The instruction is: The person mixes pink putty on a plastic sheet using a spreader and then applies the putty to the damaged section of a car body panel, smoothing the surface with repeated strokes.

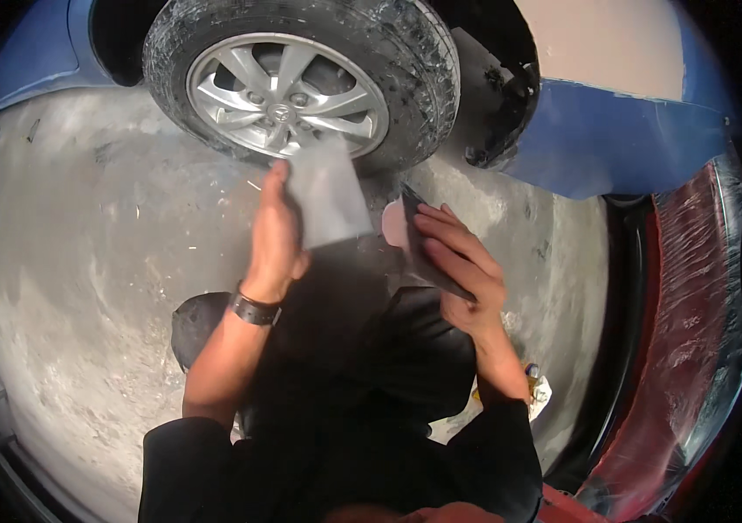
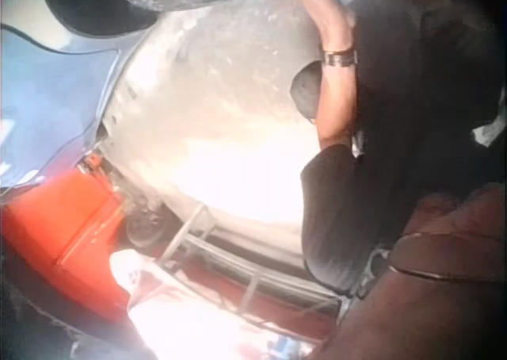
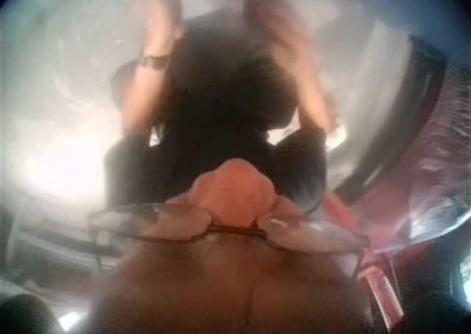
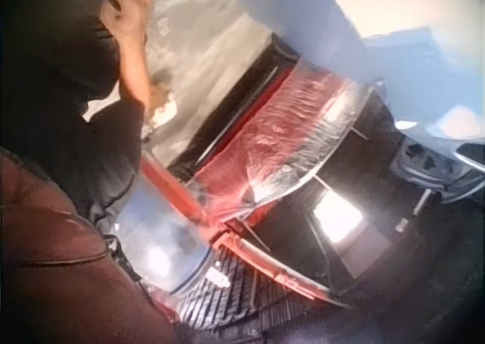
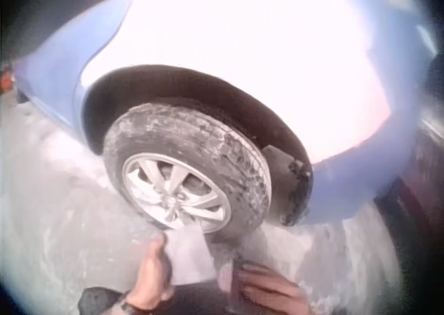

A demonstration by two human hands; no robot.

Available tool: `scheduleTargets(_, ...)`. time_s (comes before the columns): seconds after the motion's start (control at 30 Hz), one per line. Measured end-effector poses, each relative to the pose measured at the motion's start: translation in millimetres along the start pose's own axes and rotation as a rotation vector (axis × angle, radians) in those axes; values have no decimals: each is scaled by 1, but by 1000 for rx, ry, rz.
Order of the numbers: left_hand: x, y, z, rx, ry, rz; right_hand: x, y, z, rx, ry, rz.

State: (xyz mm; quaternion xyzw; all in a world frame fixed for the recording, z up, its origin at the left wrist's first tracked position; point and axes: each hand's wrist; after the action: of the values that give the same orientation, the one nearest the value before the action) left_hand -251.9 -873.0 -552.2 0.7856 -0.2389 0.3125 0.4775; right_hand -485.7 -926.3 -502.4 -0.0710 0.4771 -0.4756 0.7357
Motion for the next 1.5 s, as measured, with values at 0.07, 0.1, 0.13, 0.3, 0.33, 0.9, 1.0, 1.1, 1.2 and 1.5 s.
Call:
scheduleTargets(0.07, -13, 4, -3, -199, -110, -275, -11, 11, 10, 56, -37, 132)
scheduleTargets(0.1, -16, 5, -5, -206, -113, -270, -16, 17, 15, 111, -68, 269)
scheduleTargets(0.13, -19, 7, -8, -239, -204, -337, -18, 21, 17, 57, -55, 282)
scheduleTargets(0.3, -25, 15, -16, -251, -30, -274, -1, 32, 15, 8, -38, 61)
scheduleTargets(0.33, -23, 15, -18, -254, -28, -274, 10, 29, 13, -13, 51, -64)
scheduleTargets(0.9, -10, 15, -18, 117, 110, 7, -20, 52, -15, 823, 1039, 1297)
scheduleTargets(1.0, -7, 31, -30, 68, 196, -33, 15, 41, -20, 961, 1107, 1128)
scheduleTargets(1.1, -16, 30, -32, 41, 83, 156, 59, -10, -48, 1014, 1165, 652)
scheduleTargets(1.2, -35, 18, -14, 8, 180, 217, 25, -9, -22, 778, 926, 179)
scheduleTargets(1.5, -7, 24, -24, 23, 142, -104, 16, 18, -29, -175, 478, -452)
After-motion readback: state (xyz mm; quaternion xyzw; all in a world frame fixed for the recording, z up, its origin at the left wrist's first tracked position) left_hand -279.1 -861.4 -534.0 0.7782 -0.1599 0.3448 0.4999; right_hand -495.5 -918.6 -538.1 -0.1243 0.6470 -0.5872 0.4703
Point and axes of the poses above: each hand's wrist, its own z-axis towards the middle knuckle, its own y-axis out of the palm, x = y × z, and after that the axes turned 12 degrees about z, right-handed
